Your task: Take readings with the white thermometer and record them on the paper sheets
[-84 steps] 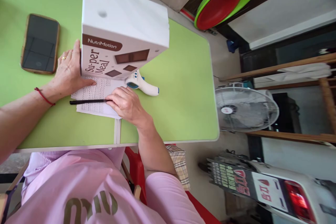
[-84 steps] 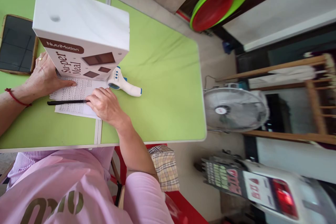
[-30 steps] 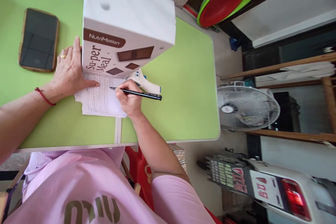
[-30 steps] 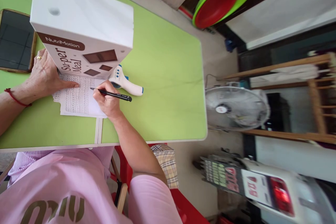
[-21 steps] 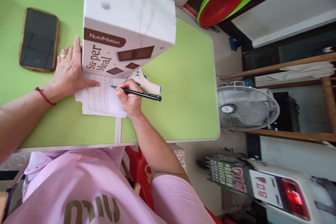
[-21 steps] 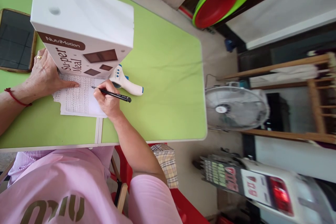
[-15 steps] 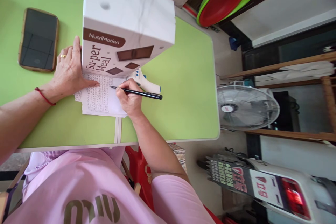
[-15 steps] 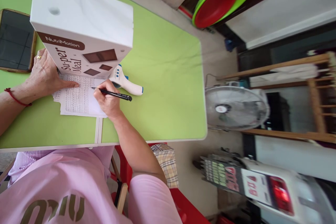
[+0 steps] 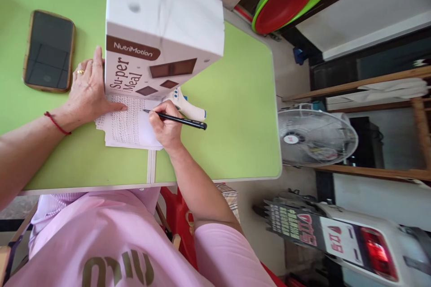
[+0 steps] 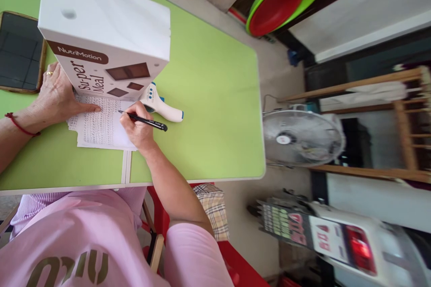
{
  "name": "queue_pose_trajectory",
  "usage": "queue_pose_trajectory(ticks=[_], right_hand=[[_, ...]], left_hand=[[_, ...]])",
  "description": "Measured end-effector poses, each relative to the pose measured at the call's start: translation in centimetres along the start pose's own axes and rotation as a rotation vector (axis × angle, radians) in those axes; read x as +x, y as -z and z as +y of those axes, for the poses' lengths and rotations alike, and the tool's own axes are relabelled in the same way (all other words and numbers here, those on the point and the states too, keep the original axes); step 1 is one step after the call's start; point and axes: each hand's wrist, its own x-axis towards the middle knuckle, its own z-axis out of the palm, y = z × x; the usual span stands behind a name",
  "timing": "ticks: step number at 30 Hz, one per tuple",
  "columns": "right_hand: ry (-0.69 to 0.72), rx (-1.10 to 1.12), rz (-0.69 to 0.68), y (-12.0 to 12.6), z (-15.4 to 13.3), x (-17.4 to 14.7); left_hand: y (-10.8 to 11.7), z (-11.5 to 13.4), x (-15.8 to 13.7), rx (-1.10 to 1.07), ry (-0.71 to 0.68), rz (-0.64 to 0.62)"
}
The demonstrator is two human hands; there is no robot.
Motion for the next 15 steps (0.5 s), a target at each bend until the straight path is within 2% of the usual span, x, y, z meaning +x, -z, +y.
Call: queue_pose_trajectory(ticks=[7,12,15], right_hand=[[-0.025,-0.015,-0.003,-0.07,-0.09,-0.1],[-0.06,0.023,0.103,-0.26,-0.06,-0.1],[-0.085,-0.014,0.101,-0.34,0.01,-0.09]], left_hand=[[0.2,0.29,-0.05,0.02,0.011,-0.014],[0.4,0.56,-0.02,0.028,0.015,-0.022],[0.42,0.52,-0.05,0.011,0.021,-0.023]])
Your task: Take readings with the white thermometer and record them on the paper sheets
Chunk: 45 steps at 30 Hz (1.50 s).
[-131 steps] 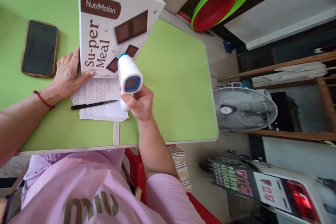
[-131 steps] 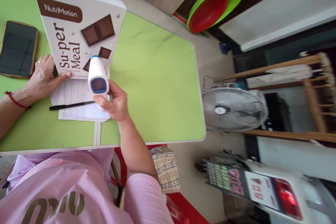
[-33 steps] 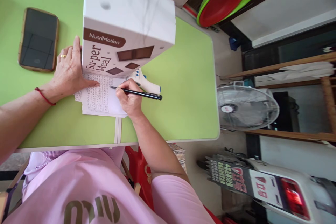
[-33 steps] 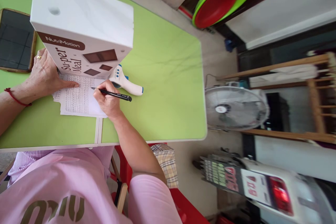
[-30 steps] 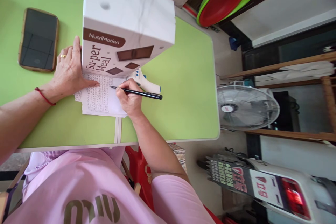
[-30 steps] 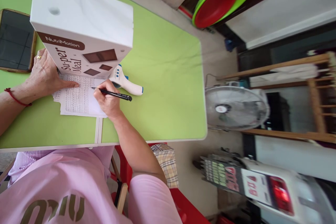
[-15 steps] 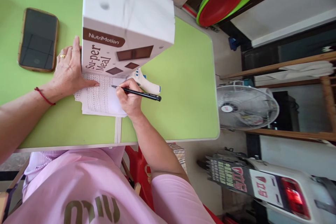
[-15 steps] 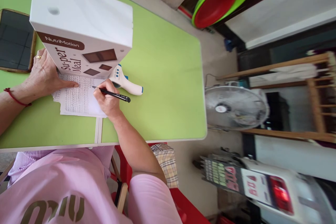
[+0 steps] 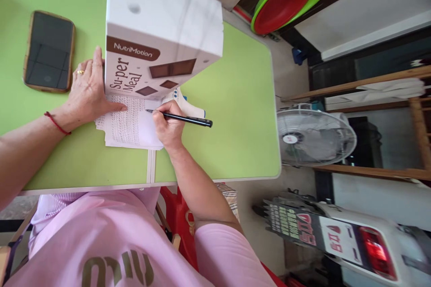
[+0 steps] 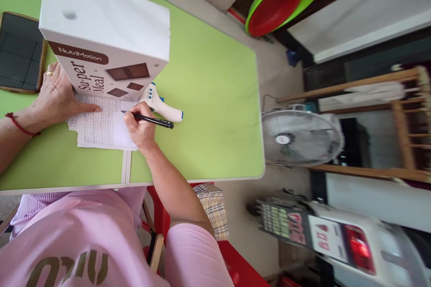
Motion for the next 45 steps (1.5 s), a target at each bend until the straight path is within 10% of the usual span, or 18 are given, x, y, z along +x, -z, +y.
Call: queue_pose_trajectory(ticks=[45], right_hand=[[0.008,0.009,-0.06,0.2,0.0,-0.2]], left_hand=[[-1.2,-1.6,0.2,-0.053,-0.119,0.104]])
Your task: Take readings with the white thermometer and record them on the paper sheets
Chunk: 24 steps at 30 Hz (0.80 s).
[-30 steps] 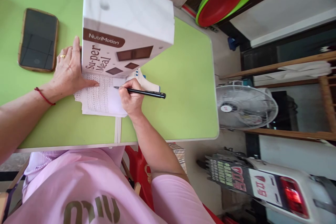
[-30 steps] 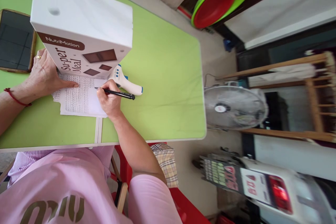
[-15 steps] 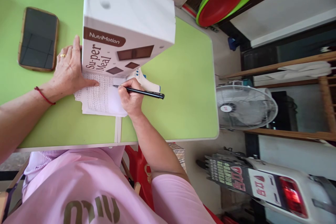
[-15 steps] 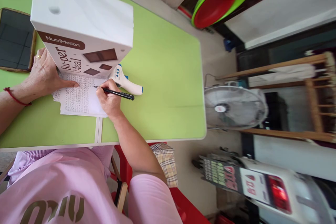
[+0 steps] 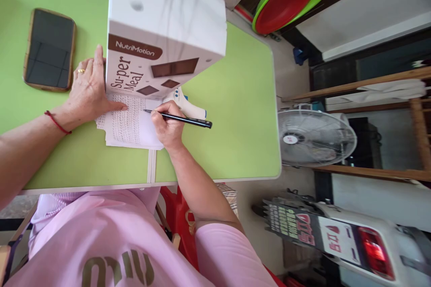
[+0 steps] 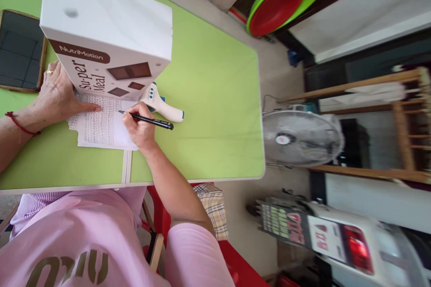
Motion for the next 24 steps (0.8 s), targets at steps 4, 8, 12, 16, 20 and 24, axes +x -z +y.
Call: queue_pose_trajectory(ticks=[4,8,12,16,20,24], right_hand=[[-0.009,-0.06,0.003,-0.1,0.1,0.0],[-0.028,-0.055,-0.038,0.1,-0.1,0.1],[-0.04,-0.002,-0.043,0.1,-0.3,0.2],[-0.086,0.075,0.055,0.1,0.0,0.1],[-0.173,0.088,0.002,0.5,0.0,-0.1],[-0.169,0.104,-0.044,0.7,-0.2,-0.2]], left_hand=[[-0.1,-0.3,0.1,-0.005,-0.026,0.0],[-0.3,-0.5,0.1,-0.026,-0.031,0.012],[0.0,0.1,0.1,-0.005,0.001,-0.02],[0.4,0.8,0.0,0.005,0.054,-0.047],[0.3,0.4,0.0,-0.02,0.024,-0.036],[-0.2,-0.4,0.0,-0.018,-0.024,0.003]])
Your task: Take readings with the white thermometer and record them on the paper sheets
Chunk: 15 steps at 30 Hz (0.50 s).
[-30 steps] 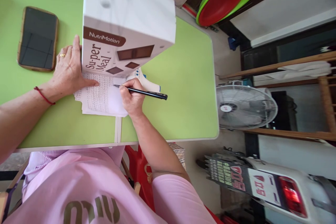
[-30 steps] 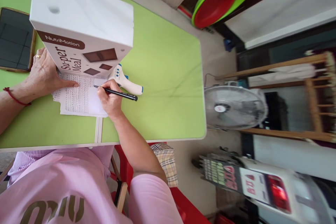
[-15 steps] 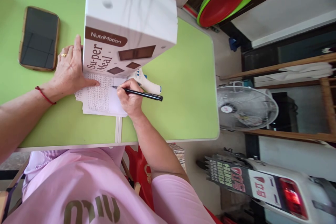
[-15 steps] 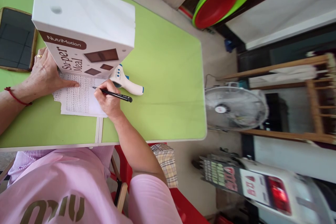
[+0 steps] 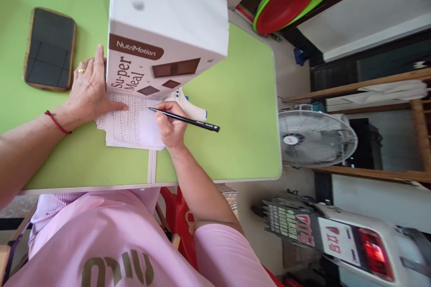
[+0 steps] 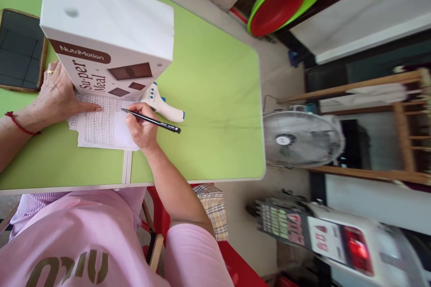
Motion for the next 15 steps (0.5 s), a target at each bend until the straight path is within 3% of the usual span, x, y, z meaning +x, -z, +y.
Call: queue_pose_trajectory(ticks=[7,15], right_hand=[[0.097,0.045,0.075,-0.43,-0.07,0.08],[0.074,0.011,0.059,0.03,-0.42,0.2]], left_hand=[[0.25,0.47,-0.01,-0.01,0.039,-0.03],[0.07,0.06,-0.09,-0.014,0.02,-0.013]])
